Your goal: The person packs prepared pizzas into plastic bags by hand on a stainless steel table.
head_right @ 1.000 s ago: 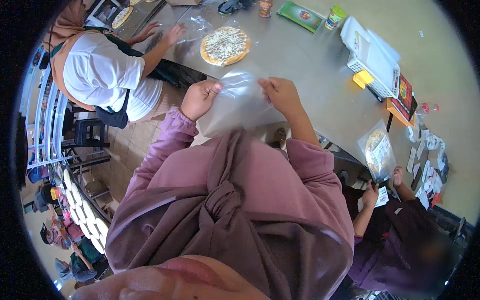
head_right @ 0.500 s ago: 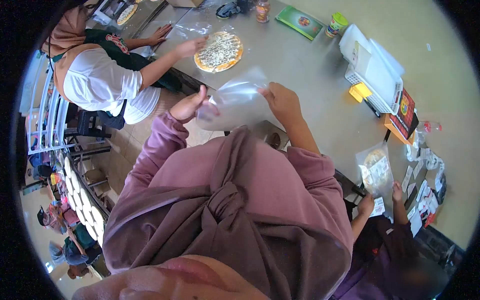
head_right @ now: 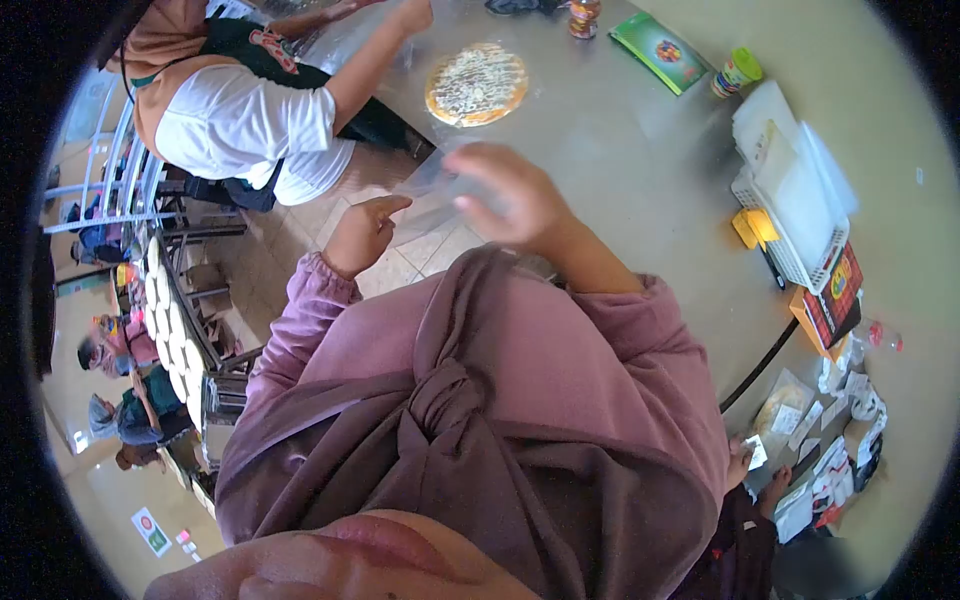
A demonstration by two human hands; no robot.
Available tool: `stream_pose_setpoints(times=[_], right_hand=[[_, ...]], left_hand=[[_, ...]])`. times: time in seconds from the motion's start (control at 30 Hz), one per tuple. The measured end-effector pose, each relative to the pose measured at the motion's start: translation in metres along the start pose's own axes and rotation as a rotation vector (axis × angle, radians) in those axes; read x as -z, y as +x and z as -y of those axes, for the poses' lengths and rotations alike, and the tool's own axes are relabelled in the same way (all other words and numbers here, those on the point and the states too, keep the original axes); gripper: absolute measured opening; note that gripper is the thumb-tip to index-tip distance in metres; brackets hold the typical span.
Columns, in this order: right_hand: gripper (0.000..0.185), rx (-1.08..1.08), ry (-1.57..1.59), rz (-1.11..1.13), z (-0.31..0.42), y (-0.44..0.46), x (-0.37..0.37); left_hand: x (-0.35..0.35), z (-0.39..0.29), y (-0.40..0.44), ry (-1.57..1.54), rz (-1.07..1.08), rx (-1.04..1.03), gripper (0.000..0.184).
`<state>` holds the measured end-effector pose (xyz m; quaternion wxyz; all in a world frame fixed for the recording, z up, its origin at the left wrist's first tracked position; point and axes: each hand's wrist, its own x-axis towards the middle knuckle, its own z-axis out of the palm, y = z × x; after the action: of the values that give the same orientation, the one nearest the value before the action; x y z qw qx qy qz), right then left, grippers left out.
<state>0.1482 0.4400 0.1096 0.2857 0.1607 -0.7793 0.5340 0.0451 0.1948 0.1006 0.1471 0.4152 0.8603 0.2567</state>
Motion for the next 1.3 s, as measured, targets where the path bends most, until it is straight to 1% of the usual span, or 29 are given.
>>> stream_pose_setpoints(times=[0.03, 0.07, 0.1, 0.13, 0.2, 0.23, 0.27, 0.3, 0.33, 0.4, 0.43, 0.5, 0.53, 0.6, 0.63, 0.67, 0.73, 0.8, 0.83, 0.9, 0.93, 1.0, 1.03, 1.1, 1.13, 1.17, 1.23, 1.27, 1.3], right_hand=[[0.045, 0.002, 0.011, 0.007, 0.003, 0.008, -0.010], [0.043, -0.014, 0.034, 0.288, 0.006, 0.016, -0.021], [0.042, -0.029, 0.055, 0.570, 0.007, 0.022, -0.031], [0.042, -0.026, 0.061, 0.575, 0.003, 0.024, -0.041], [0.031, -0.142, -0.425, 1.031, -0.016, 0.023, -0.063], [0.031, -0.139, -0.422, 1.034, -0.020, 0.021, -0.073], [0.027, -0.222, -0.554, 1.094, -0.024, 0.019, -0.082], [0.025, -0.304, -0.692, 1.149, -0.029, 0.018, -0.090], [0.025, -0.304, -0.691, 1.155, -0.034, 0.015, -0.096], [0.025, -0.421, -0.415, 1.364, -0.040, 0.009, -0.107], [0.025, -0.426, -0.415, 1.368, -0.044, 0.009, -0.111], [0.023, -0.380, 0.150, 1.491, -0.054, 0.014, -0.115], [0.023, -0.385, 0.147, 1.489, -0.058, 0.017, -0.113], [0.024, -0.838, 0.632, 0.872, -0.066, 0.020, -0.099], [0.028, -0.961, 0.755, 0.538, -0.076, 0.022, -0.093], [0.033, -1.060, 0.860, 0.192, -0.090, 0.022, -0.086], [0.035, -1.101, 0.701, -0.330, -0.161, -0.006, -0.085], [0.035, -1.259, 0.718, -0.663, -0.189, -0.005, -0.082], [0.035, -1.252, 0.713, -0.677, -0.201, -0.004, -0.084], [0.030, -1.267, 0.778, -0.846, -0.218, 0.000, -0.088], [0.030, -1.262, 0.774, -0.857, -0.224, 0.005, -0.090], [0.029, -1.351, 0.818, -1.010, -0.237, 0.014, -0.096], [0.029, -1.346, 0.817, -1.021, -0.243, 0.018, -0.097], [0.028, -1.391, 0.772, -1.043, -0.250, 0.024, -0.099], [0.029, -1.423, 0.679, -0.999, -0.252, 0.028, -0.099], [0.029, -1.418, 0.678, -1.008, -0.253, 0.031, -0.101], [0.032, -1.271, 0.774, -1.029, -0.257, 0.037, -0.104], [0.032, -1.264, 0.772, -1.041, -0.259, 0.041, -0.108], [0.034, -1.200, 0.828, -1.073, -0.261, 0.046, -0.114]], left_hand=[[0.001, -0.005, -0.002, 0.039, -0.020, 0.008, 0.039], [0.005, -0.011, -0.003, 0.041, -0.023, 0.019, 0.039], [0.010, -0.018, -0.003, -0.003, 0.041, 0.100, 0.040], [0.013, -0.021, -0.005, -0.048, 0.105, 0.180, 0.041], [0.014, -0.013, -0.010, -0.017, 0.103, 0.207, 0.042], [0.014, -0.006, -0.014, 0.012, 0.108, 0.229, 0.044], [0.010, 0.003, -0.018, 0.011, 0.109, 0.233, 0.044], [0.003, 0.015, -0.021, 0.106, 0.063, 0.256, 0.044], [-0.004, 0.026, -0.025, 0.198, 0.020, 0.283, 0.044], [-0.015, 0.047, -0.031, 0.222, 0.046, 0.316, 0.045], [-0.020, 0.056, -0.032, 0.253, 0.071, 0.340, 0.046], [-0.027, 0.068, -0.037, 0.231, 0.094, 0.362, 0.047], [-0.029, 0.073, -0.040, 0.215, 0.114, 0.384, 0.048], [-0.035, 0.090, -0.051, 0.144, 0.080, 0.382, 0.048], [-0.033, 0.091, -0.054, 0.074, 0.046, 0.385, 0.049], [-0.031, 0.090, -0.057, -0.052, 0.081, 0.492, 0.050], [-0.037, 0.103, -0.067, -0.026, 0.109, 0.480, 0.050], [-0.043, 0.120, -0.079, 0.000, 0.107, 0.435, 0.049], [-0.040, 0.121, -0.080, 0.000, 0.110, 0.420, 0.049], [-0.034, 0.119, -0.080, -0.054, 0.194, 0.519, 0.044], [-0.032, 0.119, -0.078, -0.046, 0.220, 0.592, 0.039], [-0.036, 0.136, -0.083, -0.088, 0.196, 0.534, 0.037], [-0.036, 0.143, -0.086, -0.131, 0.169, 0.487, 0.035], [-0.036, 0.153, -0.091, -0.107, 0.169, 0.499, 0.033], [-0.034, 0.157, -0.095, -0.152, 0.153, 0.506, 0.036], [-0.033, 0.161, -0.098, -0.197, 0.138, 0.512, 0.040], [-0.030, 0.169, -0.103, -0.240, 0.129, 0.509, 0.043], [-0.029, 0.173, -0.105, -0.281, 0.146, 0.514, 0.048], [-0.027, 0.176, -0.107, -0.321, 0.166, 0.517, 0.053]])
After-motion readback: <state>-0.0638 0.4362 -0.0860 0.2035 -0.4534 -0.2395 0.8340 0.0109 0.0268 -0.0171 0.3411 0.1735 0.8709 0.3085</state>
